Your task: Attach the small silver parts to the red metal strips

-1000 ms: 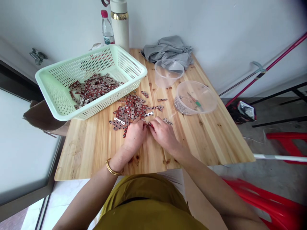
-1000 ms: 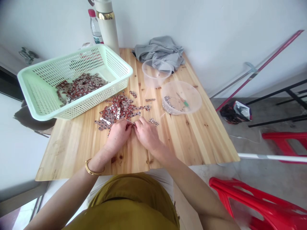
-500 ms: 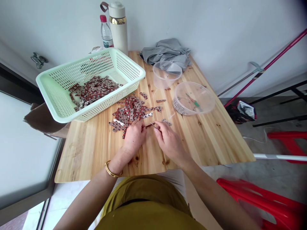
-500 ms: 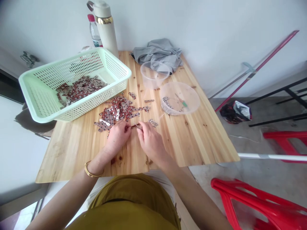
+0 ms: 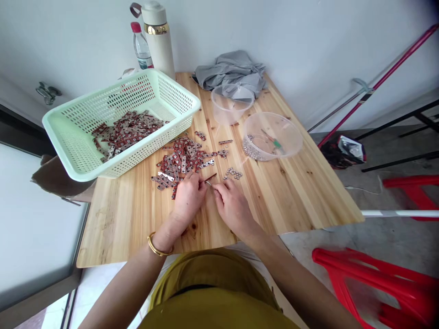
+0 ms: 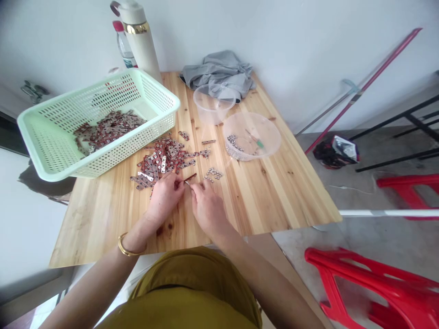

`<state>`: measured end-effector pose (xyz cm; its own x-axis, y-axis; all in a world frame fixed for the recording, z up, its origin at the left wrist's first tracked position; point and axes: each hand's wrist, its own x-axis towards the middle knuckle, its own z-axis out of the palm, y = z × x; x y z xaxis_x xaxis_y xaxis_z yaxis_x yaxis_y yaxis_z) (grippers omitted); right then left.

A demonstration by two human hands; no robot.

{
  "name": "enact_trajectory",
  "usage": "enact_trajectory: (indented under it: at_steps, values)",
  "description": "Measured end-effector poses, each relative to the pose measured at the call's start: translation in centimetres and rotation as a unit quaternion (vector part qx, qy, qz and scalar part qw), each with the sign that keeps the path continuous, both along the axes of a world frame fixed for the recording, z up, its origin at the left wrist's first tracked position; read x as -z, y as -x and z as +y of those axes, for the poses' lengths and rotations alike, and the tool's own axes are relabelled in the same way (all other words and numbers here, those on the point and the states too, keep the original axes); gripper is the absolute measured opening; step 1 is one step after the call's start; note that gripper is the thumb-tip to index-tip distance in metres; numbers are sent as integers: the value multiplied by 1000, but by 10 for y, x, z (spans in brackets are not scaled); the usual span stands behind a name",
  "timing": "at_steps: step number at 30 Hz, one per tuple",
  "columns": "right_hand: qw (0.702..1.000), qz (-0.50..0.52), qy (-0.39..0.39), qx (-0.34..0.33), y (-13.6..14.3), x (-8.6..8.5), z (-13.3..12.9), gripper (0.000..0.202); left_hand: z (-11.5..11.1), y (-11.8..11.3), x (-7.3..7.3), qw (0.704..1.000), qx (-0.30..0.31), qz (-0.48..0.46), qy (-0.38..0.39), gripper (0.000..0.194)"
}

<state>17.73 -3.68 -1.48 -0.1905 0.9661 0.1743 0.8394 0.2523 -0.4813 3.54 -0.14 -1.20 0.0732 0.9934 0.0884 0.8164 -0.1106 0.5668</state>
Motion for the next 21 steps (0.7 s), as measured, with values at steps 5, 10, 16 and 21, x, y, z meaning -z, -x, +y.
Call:
enact_trajectory:
  at_steps: [5, 10, 16, 21]
  values:
    - [1000, -1, 9, 3, 1, -1, 1, 23, 1, -1, 0, 1000, -1, 8, -2, 12]
    - [999, -29, 18, 2, 3, -1, 1, 22, 1, 0, 5, 1000, 0, 17, -9, 12]
    - [998, -46, 30, -8, -1, -4, 5, 21, 0, 0, 8, 999, 5, 22, -31, 13]
    - [999, -12, 22, -19, -6, -2, 8, 21, 0, 1, 6, 998, 6, 39, -39, 12]
